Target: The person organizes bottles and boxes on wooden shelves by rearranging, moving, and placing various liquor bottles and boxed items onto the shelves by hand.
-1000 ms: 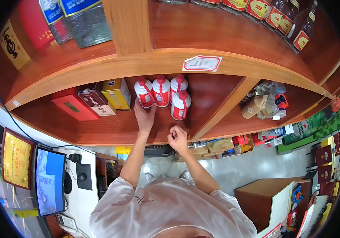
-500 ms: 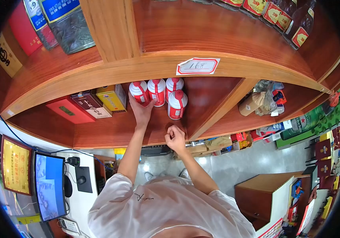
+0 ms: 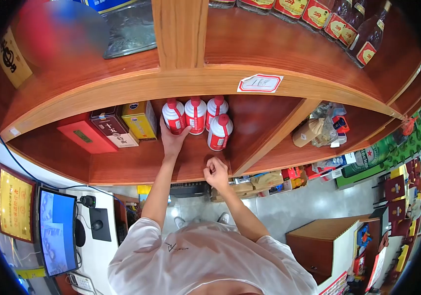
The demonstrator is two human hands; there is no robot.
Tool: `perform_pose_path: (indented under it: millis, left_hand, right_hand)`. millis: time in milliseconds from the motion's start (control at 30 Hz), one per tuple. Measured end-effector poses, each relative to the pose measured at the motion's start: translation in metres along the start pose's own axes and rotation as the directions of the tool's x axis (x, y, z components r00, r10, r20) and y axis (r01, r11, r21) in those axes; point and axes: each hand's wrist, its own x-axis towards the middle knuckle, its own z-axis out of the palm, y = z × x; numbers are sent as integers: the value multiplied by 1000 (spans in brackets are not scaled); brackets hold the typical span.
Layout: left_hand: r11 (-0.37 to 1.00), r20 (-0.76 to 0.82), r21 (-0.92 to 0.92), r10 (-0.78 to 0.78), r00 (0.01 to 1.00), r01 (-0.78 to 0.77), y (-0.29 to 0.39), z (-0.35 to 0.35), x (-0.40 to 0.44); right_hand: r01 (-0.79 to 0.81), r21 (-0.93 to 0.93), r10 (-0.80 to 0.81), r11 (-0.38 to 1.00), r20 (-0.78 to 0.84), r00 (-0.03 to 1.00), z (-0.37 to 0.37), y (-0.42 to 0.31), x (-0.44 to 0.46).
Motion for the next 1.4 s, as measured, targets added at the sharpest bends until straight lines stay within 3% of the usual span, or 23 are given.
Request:
perform_pose_path:
  millis: [400,533,567,633,667,700,733,800,900,967,1000,1033,1067,1100,1133,1167,1200,1233,1267,1300,1333,1367,1400]
  left_hand:
    - [996,23,89,-16,1000,14,-21,-13,0]
    - [997,47,-71,-26,999,29,-30,-10,0]
    - [1000,62,7,-4,998,3,-28,-11,0]
    - [998,93,-57,-23,995,28,-20,-14,-2]
    - [982,106,-186,7,994,13,-23,-13,-1]
    - [998,110,-45,45,993,-41,-26,-14,0]
    - [997,115,-68,41,993,-34,-19,-16,-1]
    - [988,111,-147,57,992,-40,-22,-15,-1]
    - [996,116,-76,57,992,-48,-24,-15,-4]
    - [997,125,-34,68,990,-64,-19,-16,-6]
    - [996,129,-59,71,989,-64,-13,-16,-9]
    - [994,110,17,109,988,-111,-15,-20,-17]
    - [996,58,-79,36,998,-32,-2,-21,-32]
    - [999,-57,0,-38,998,38,-2,-27,-48]
    - [980,-99,156,142,985,-126,19,-38,-71]
    - [988,-102,148,58,993,-42,51,-43,-95]
    - [997,-122,-80,14,992,-24,45,-45,-122]
    - [997,-39,-23,75,996,-76,52,-53,-150]
    - [1000,-56,20,12,998,-11,60,-50,-178]
    - [982,-14,25,-186,982,187,64,-51,-204]
    - [924,23,47,-382,924,380,70,-48,-223]
    - [916,4,22,-402,916,401,79,-34,-233]
    - [905,-19,-2,-424,905,424,87,-24,-243]
  right_hand:
    - [-21,-99,23,995,16,1000,2,-6,-1]
    - [-35,-106,37,994,22,999,5,-6,-3]
    - [-11,-109,13,994,19,1000,6,-8,-4]
    - [13,-104,-7,995,58,998,0,-12,0]
    - [14,-90,-4,996,108,994,-3,-14,5]
    - [-98,-134,127,986,231,965,-9,-16,8]
    - [-133,-159,181,978,348,920,-15,-14,12]
    - [-216,-294,358,931,634,685,-39,-23,19]
    - [-133,-353,375,926,825,423,-89,-63,22]
    - [-229,-283,354,931,851,388,-143,-105,33]
    - [-267,-276,368,923,832,414,-177,-144,43]
    - [-187,-189,259,964,825,502,-209,-153,47]
    - [-184,-83,177,979,792,584,-245,-174,53]
    - [-126,-43,117,991,730,673,-286,-201,59]
    - [-137,54,70,989,650,757,-322,-211,64]
    - [-70,99,6,993,537,844,-359,-221,71]
    - [58,124,-101,991,374,922,-393,-231,79]
    - [55,235,-101,970,189,977,-424,-229,89]
    - [156,218,-162,963,6,987,-456,-229,104]
    - [258,270,-232,928,-126,965,-485,-227,122]
    - [276,137,-227,951,-297,928,-513,-226,139]
    - [404,86,-341,911,-397,852,-538,-218,163]
    - [416,-31,-375,909,-496,783,-559,-211,188]
